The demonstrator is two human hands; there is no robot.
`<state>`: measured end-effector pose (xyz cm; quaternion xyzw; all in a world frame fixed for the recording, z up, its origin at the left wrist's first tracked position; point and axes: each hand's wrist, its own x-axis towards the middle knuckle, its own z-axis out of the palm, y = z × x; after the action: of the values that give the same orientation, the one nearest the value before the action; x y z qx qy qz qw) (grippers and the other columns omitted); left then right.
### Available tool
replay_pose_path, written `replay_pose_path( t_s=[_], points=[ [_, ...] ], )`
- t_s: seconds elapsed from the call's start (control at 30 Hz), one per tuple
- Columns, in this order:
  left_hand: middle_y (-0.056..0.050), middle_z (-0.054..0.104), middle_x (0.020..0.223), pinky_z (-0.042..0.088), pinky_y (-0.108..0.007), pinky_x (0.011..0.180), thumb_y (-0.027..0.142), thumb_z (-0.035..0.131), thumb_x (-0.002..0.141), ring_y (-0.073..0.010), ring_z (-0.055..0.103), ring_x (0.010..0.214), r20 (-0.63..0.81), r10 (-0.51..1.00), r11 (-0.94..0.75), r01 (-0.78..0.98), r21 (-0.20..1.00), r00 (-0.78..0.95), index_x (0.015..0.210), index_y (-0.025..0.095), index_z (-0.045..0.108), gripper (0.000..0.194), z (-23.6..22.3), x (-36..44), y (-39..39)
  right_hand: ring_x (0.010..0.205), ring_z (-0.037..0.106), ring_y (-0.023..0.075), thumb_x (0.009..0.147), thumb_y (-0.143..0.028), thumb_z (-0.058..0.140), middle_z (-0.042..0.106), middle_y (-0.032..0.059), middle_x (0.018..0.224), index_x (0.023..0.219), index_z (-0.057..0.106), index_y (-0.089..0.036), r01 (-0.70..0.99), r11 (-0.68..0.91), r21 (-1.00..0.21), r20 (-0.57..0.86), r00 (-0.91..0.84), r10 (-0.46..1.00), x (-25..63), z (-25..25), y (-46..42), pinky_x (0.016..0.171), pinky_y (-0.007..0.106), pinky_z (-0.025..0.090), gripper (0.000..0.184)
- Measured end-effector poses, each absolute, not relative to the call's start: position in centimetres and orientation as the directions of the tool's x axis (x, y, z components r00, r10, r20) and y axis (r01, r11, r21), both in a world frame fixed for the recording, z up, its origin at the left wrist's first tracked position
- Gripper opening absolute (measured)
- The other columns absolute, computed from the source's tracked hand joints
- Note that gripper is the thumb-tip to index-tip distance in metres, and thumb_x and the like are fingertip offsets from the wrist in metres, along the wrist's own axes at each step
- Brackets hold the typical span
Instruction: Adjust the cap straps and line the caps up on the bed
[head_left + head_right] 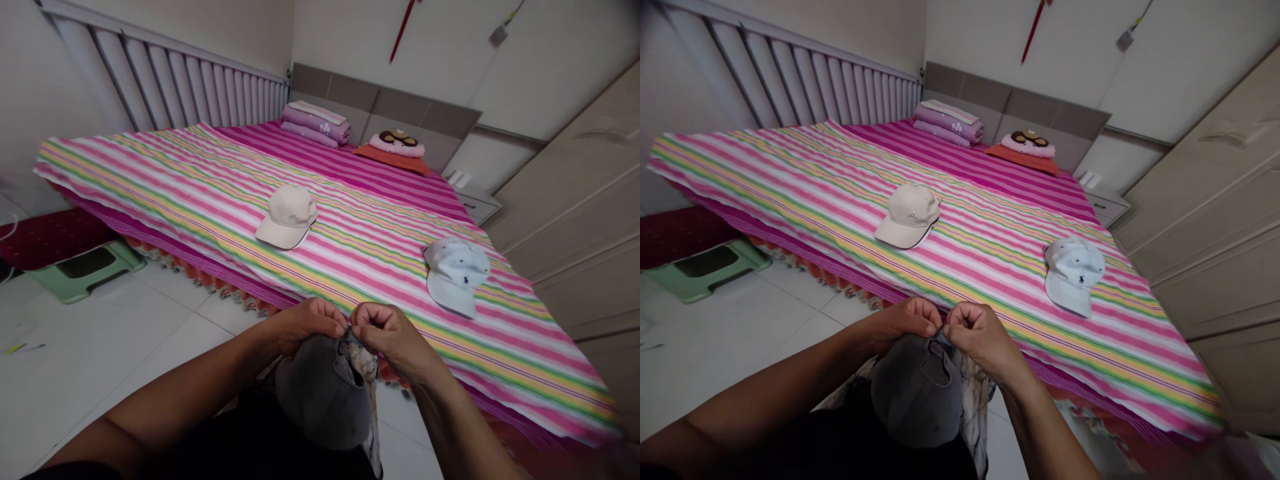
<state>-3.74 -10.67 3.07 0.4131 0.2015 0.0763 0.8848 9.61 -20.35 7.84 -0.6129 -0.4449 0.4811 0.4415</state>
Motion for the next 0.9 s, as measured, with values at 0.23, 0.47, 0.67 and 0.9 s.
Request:
replay_pose_path(
  t_s=[0.23,0.47,0.67,0.9],
  points=[
    [0.001,0.057,0.047,0.029,-0.017,0.04,0.02,0.076,0.047,-0.0046,0.045,0.039,-0.306,0.306,0.641,0.042,0.766,0.901,0.06,0.009,0.064,0.021,3.2,-3.7,-10.8,0.043,0.024,0.0055,0.063,-0.025,0.063,0.034,-0.0074,0.047,0.055,0.048,-0.017,0.091,-0.22,-0.971,-0.205,0.151,0.967,9.6,7.9,-20.4,0.041,0.022,0.017,0.019],
    [-0.001,0.06,0.051,0.034,-0.017,0.042,0.022,0.076,0.049,-0.0059,0.049,0.042,-0.277,0.323,0.643,0.005,0.766,0.905,0.062,0.009,0.065,0.022,3.0,-3.9,-10.6,0.043,0.029,0.0061,0.065,-0.038,0.066,0.039,-0.0057,0.05,0.06,0.051,-0.017,0.12,-0.181,-0.976,-0.154,0.201,0.967,9.7,7.4,-20.7,0.04,0.021,0.021,0.028],
    [-0.001,0.06,0.053,0.037,-0.018,0.044,0.024,0.076,0.052,-0.0071,0.051,0.043,-0.245,0.311,0.65,-0.018,0.759,0.918,0.066,0.009,0.064,0.024,2.7,-4.3,-10.3,0.055,0.046,0.012,0.063,-0.032,0.071,0.053,-0.0026,0.065,0.094,0.056,-0.023,0.45,-0.055,-0.891,0.043,0.205,0.978,9.1,7.4,-21.4,0.049,0.024,0.034,0.036],
    [0.001,0.057,0.056,0.038,-0.017,0.047,0.02,0.077,0.051,-0.0059,0.051,0.046,-0.207,0.319,0.684,-0.074,0.726,0.925,0.067,0.01,0.057,0.028,2.3,-4.2,-10.4,0.068,0.055,0.0169,0.073,-0.026,0.063,0.06,0.0028,0.079,0.088,0.061,-0.022,0.583,0.044,-0.811,0.222,0.237,0.946,7.9,6.4,-21.8,0.06,0.028,0.041,0.015]
  ],
)
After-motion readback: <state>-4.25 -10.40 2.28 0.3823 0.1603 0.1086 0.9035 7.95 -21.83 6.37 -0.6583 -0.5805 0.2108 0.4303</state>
